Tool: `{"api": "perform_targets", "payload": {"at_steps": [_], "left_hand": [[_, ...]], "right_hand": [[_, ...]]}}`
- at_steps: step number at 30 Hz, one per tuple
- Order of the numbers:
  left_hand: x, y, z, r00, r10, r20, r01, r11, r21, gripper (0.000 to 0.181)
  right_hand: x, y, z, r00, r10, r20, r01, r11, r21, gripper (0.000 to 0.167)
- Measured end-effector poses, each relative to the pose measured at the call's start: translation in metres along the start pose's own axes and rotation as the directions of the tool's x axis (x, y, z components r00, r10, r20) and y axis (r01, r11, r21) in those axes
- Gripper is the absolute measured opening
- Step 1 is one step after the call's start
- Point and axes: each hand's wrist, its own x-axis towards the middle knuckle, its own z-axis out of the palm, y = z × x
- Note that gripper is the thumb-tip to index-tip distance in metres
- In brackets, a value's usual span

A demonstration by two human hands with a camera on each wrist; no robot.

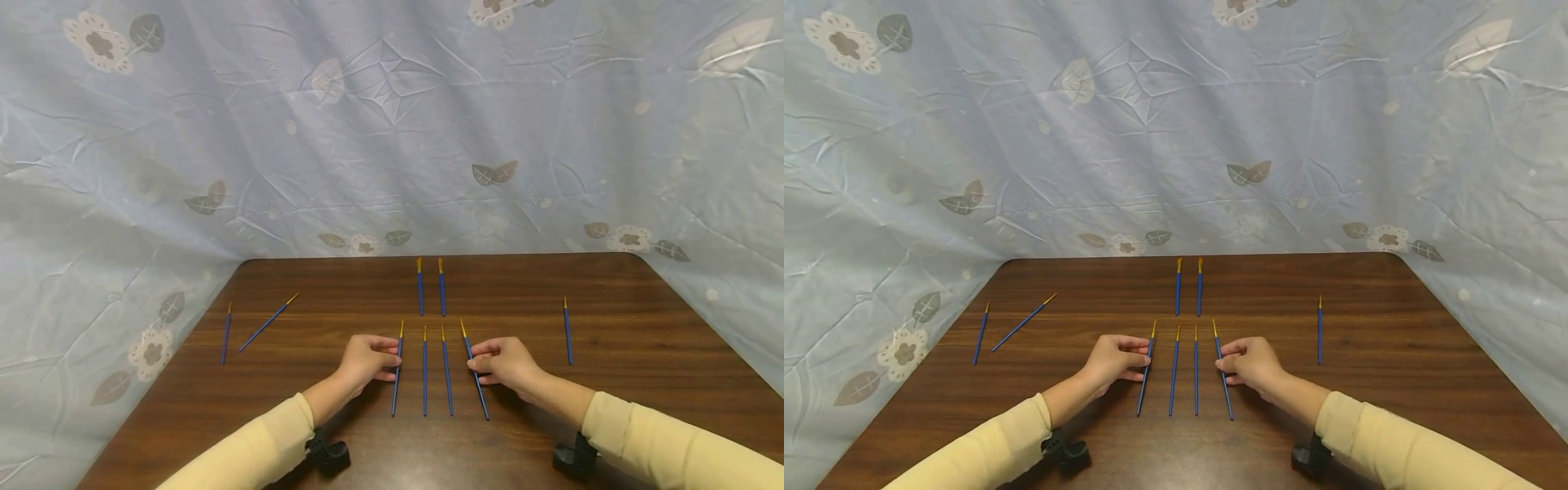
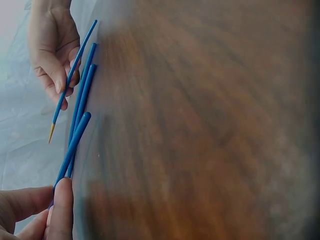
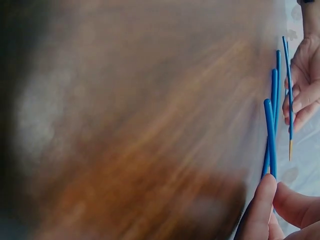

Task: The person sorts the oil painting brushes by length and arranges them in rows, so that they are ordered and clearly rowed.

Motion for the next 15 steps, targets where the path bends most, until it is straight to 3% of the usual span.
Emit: {"api": "perform_targets", "payload": {"at_steps": [15], "left_hand": [[0.0013, -0.0028, 0.0058, 1.0, 0.024, -0.015, -0.023, 0.998, 0.057, 0.035]], "right_hand": [[0.002, -0.0006, 0.0087, 0.999, -0.021, -0.026, 0.02, 0.999, -0.037, 0.024]]}}
